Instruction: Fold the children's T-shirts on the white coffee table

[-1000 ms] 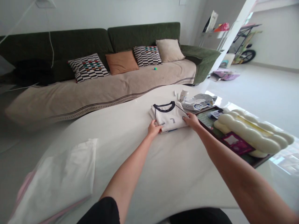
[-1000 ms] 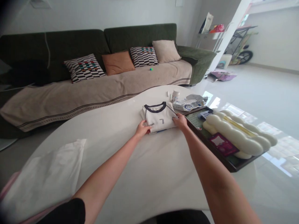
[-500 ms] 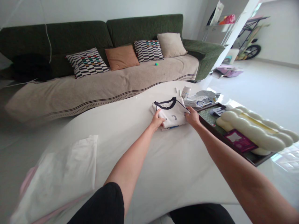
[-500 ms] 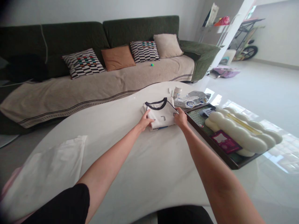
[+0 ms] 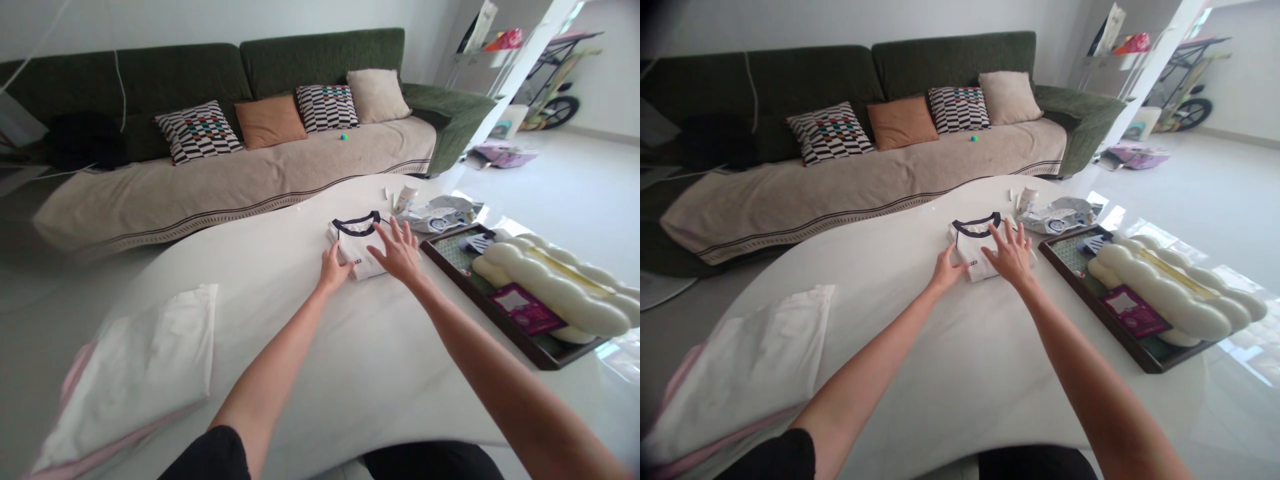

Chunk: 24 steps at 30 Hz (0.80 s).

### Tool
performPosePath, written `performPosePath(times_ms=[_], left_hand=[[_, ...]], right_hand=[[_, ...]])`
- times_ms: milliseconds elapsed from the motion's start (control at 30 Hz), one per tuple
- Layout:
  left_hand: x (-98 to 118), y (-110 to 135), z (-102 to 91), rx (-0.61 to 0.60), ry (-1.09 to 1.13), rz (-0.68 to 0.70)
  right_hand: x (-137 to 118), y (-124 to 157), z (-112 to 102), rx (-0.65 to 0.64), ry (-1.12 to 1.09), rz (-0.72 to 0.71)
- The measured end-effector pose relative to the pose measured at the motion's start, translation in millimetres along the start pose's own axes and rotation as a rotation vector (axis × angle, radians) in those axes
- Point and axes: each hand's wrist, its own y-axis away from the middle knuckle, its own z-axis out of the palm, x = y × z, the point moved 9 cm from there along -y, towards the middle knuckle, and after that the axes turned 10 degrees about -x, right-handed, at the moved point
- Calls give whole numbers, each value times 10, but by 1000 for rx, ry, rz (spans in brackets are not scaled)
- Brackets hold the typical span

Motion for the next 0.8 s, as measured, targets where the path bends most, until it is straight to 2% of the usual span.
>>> performPosePath(times_ms=[100, 167, 267, 333, 433, 500, 567, 667, 733, 800], left_hand=[[65, 458, -269, -46, 4, 39], [101, 887, -628, -41, -122, 55], [168, 1601, -1417, 50, -506, 74], [152, 2058, -2029, 141, -738, 22], [39, 2621, -2863, 243, -983, -120], [-59, 2869, -3262, 282, -1081, -214], [-157, 2996, -3497, 291, -1143, -293], [-250, 3005, -3583, 247, -1216, -354], [-259, 2942, -3545, 186, -1243, -358], [-214, 2867, -3508, 137, -1246, -354]], right_hand=[[-136, 32, 359, -205, -11, -21], [-116, 30, 497, -296, -5, -2], [-143, 72, 528, -387, 33, 5], [-281, 229, 458, -371, 64, -4], [-689, 779, 398, -309, 81, -66], [-1031, 1310, 477, -344, 68, -144], [-1355, 1856, 581, -404, 43, -221], [-1693, 2467, 628, -432, 15, -264], [-1801, 2681, 595, -418, 10, -245], [-1848, 2773, 554, -404, 4, -224]])
